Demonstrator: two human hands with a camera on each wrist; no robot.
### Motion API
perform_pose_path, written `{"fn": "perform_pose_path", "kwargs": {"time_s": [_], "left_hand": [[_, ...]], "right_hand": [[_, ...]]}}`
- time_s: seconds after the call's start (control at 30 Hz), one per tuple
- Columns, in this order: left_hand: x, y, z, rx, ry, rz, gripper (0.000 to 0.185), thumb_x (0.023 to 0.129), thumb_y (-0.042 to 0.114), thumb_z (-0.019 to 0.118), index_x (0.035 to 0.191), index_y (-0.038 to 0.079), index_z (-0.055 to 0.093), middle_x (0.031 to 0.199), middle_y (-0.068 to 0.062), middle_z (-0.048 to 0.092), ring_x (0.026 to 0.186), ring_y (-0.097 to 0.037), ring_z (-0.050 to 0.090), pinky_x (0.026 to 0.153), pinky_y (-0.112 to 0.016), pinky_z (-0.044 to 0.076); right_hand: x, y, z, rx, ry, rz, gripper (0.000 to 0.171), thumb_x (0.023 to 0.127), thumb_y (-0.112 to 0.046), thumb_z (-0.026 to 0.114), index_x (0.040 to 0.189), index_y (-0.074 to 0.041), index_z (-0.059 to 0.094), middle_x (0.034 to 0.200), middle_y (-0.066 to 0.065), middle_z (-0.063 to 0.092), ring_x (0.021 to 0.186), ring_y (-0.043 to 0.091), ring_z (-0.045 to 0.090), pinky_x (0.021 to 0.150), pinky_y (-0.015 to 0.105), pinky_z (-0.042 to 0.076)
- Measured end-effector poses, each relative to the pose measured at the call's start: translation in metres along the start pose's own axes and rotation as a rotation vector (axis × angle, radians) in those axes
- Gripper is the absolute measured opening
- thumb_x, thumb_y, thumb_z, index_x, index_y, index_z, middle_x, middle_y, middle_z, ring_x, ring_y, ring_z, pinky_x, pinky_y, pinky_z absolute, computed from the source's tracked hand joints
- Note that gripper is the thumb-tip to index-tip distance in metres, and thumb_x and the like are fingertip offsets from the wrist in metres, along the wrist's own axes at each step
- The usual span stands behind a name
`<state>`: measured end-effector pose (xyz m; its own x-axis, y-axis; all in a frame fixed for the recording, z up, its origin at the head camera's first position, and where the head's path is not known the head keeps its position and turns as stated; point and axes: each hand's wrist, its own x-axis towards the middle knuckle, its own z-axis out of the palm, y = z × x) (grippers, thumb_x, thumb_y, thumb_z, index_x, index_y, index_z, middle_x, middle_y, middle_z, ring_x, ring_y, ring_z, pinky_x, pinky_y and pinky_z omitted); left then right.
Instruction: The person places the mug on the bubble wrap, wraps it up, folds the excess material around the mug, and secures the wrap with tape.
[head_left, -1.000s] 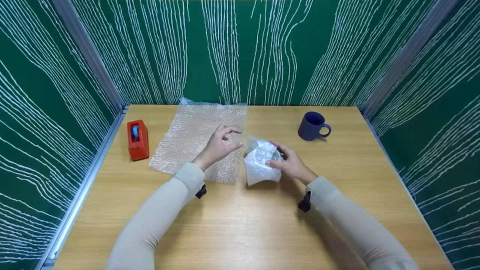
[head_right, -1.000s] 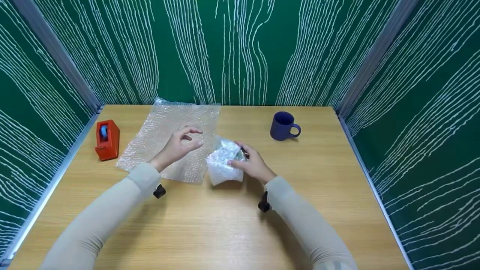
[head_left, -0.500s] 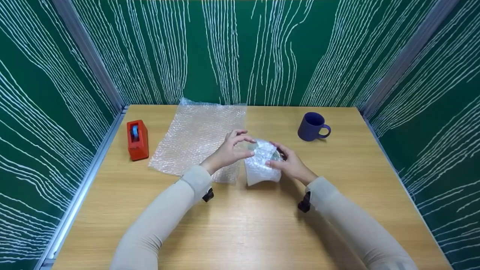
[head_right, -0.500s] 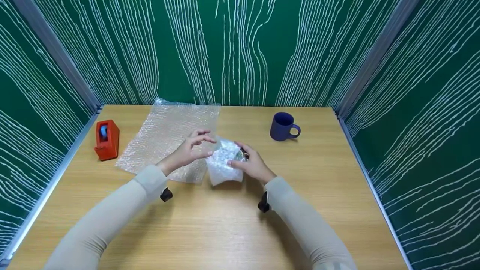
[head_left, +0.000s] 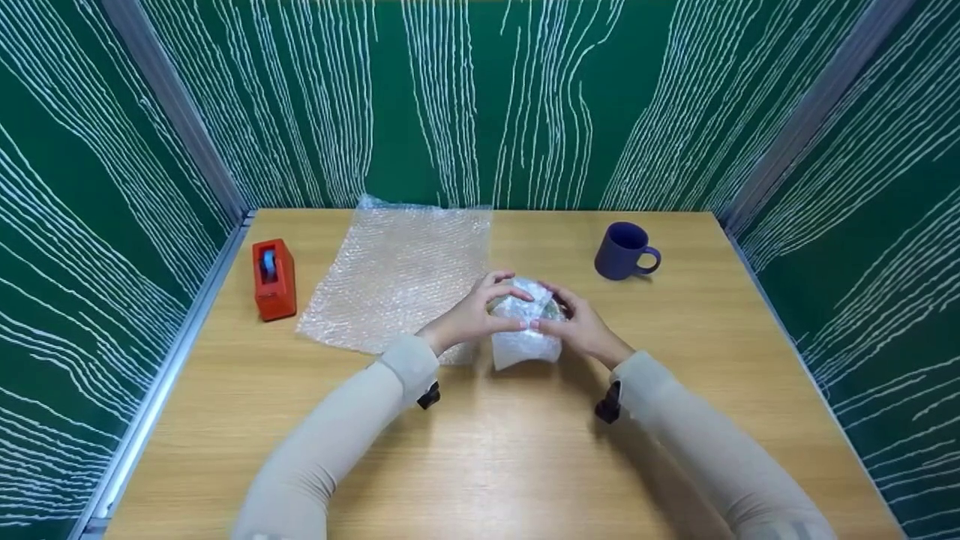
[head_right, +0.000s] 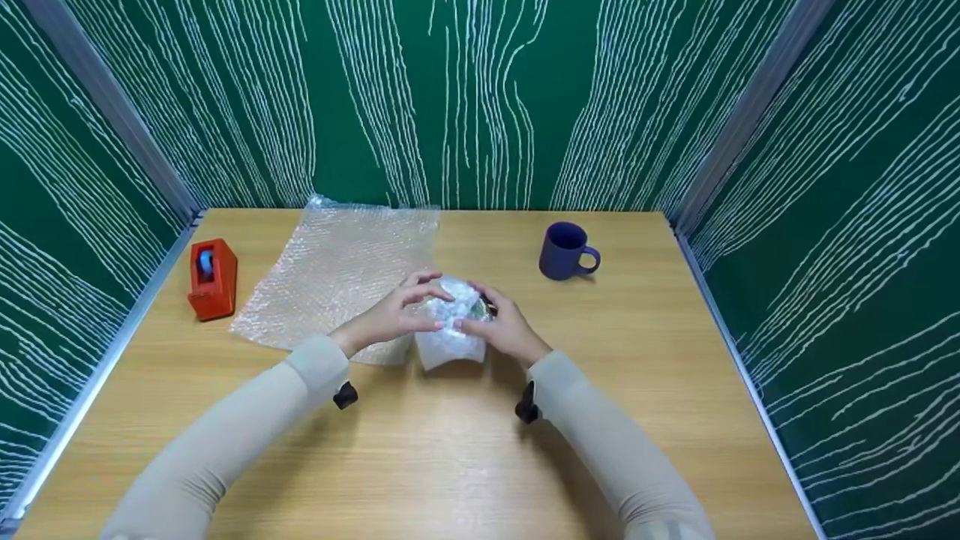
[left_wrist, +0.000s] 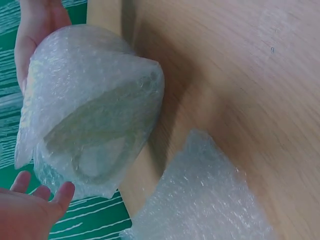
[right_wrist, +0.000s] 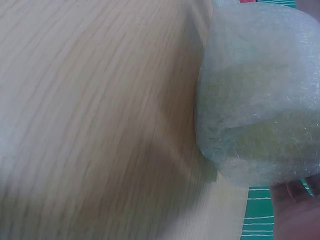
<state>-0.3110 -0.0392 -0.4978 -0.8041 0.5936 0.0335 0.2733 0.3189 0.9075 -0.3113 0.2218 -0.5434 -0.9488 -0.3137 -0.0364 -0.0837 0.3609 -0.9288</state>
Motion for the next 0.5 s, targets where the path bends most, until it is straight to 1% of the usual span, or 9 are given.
{"fn": "perform_pose_path", "kwargs": {"time_s": [0.13, 0.23, 0.33, 0.47, 0.5], "left_hand": [[0.003, -0.003, 0.004, 0.019, -0.019, -0.030, 0.052, 0.091, 0.036, 0.086, 0.140, 0.028, 0.072, 0.181, -0.003, 0.018, 0.167, -0.039, 0.017, 0.131, -0.070, 0.020], [0.005, -0.006, 0.006, 0.016, -0.025, -0.023, 0.050, 0.089, 0.032, 0.088, 0.137, 0.028, 0.075, 0.182, 0.000, 0.015, 0.168, -0.039, 0.015, 0.132, -0.070, 0.017], [0.007, -0.009, 0.007, 0.008, -0.032, -0.004, 0.045, 0.089, 0.027, 0.088, 0.133, 0.023, 0.077, 0.183, -0.002, 0.014, 0.168, -0.040, 0.013, 0.133, -0.070, 0.014], [0.011, -0.013, 0.006, 0.012, -0.033, 0.008, 0.043, 0.089, 0.025, 0.086, 0.130, 0.018, 0.078, 0.182, -0.004, 0.014, 0.168, -0.041, 0.013, 0.133, -0.070, 0.014], [0.012, -0.014, 0.006, 0.014, -0.030, 0.007, 0.043, 0.088, 0.025, 0.086, 0.130, 0.018, 0.078, 0.182, -0.004, 0.015, 0.167, -0.041, 0.014, 0.133, -0.070, 0.014]], "right_hand": [[0.000, 0.000, 0.000, -0.010, 0.002, 0.022, 0.084, 0.098, -0.024, 0.080, 0.169, -0.014, 0.037, 0.174, 0.018, 0.037, 0.157, 0.042, 0.042, 0.130, 0.060, 0.034], [0.001, 0.001, 0.000, -0.013, 0.005, 0.038, 0.084, 0.097, -0.028, 0.081, 0.169, -0.017, 0.039, 0.174, 0.015, 0.038, 0.157, 0.040, 0.041, 0.130, 0.059, 0.034], [0.002, 0.002, 0.000, -0.006, 0.002, 0.000, 0.084, 0.097, -0.024, 0.081, 0.169, -0.012, 0.039, 0.172, 0.019, 0.041, 0.155, 0.041, 0.043, 0.129, 0.059, 0.036], [0.002, 0.004, -0.001, -0.009, -0.004, -0.058, 0.083, 0.098, -0.019, 0.080, 0.168, -0.003, 0.037, 0.169, 0.024, 0.043, 0.153, 0.042, 0.045, 0.127, 0.058, 0.037], [0.001, 0.004, -0.001, -0.013, -0.001, -0.052, 0.083, 0.098, -0.019, 0.080, 0.168, -0.004, 0.037, 0.169, 0.023, 0.043, 0.153, 0.041, 0.045, 0.127, 0.057, 0.037]]}}
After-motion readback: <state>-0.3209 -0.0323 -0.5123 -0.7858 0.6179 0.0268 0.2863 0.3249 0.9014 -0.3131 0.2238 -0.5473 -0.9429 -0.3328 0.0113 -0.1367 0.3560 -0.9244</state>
